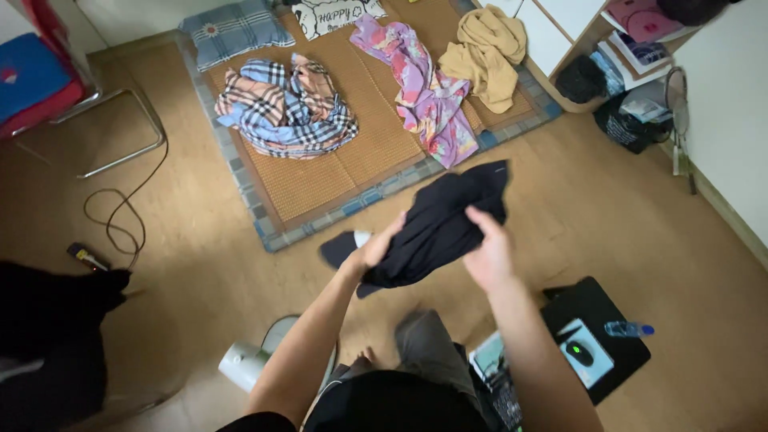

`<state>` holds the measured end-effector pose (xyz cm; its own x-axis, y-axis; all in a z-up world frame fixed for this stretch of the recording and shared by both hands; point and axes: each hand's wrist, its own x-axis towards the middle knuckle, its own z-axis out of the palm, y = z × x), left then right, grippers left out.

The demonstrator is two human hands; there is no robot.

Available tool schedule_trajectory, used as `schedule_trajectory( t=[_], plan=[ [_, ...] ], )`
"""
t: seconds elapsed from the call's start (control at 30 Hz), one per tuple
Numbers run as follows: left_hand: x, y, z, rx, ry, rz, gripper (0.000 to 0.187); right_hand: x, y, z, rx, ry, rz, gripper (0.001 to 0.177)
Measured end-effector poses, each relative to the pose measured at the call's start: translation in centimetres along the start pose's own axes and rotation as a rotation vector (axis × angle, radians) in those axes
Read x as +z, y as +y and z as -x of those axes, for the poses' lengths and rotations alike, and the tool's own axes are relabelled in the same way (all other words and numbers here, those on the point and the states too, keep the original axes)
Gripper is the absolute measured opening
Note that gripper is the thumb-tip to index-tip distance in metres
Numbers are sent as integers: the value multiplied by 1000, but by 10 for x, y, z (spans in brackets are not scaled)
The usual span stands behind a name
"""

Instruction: Folding various blankets on a floor mat in a bedroom.

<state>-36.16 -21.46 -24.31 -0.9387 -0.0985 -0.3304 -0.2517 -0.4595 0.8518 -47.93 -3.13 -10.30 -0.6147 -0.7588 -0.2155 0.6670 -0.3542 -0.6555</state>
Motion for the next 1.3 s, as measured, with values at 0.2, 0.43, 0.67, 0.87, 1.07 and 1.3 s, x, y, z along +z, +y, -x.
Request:
schedule_trajectory(
  t=[0.2,0.43,0.67,0.87,1.07,1.3],
  plan=[
    [-33,20,-80,-389,-49,-71,82,-85,-83,-141,-116,123,-106,36],
    [-69,46,-200,-166,-155,51,61,-143,-170,-308,-147,185,-72,38],
    [-83,72,-342,-31,260,1049,59,-223,-122,-449,69,89,315,30],
    [-78,162,-382,96,282,1116,72,-172,-80,-474,-375,-472,1328,46],
    [-165,115,-455,0,395,901,40,-138,-88,-545,-292,-767,1431,49],
    [-197,150,-504,118,537,1220,35,-171,-70,-639,-207,-451,1253,34]
  ],
)
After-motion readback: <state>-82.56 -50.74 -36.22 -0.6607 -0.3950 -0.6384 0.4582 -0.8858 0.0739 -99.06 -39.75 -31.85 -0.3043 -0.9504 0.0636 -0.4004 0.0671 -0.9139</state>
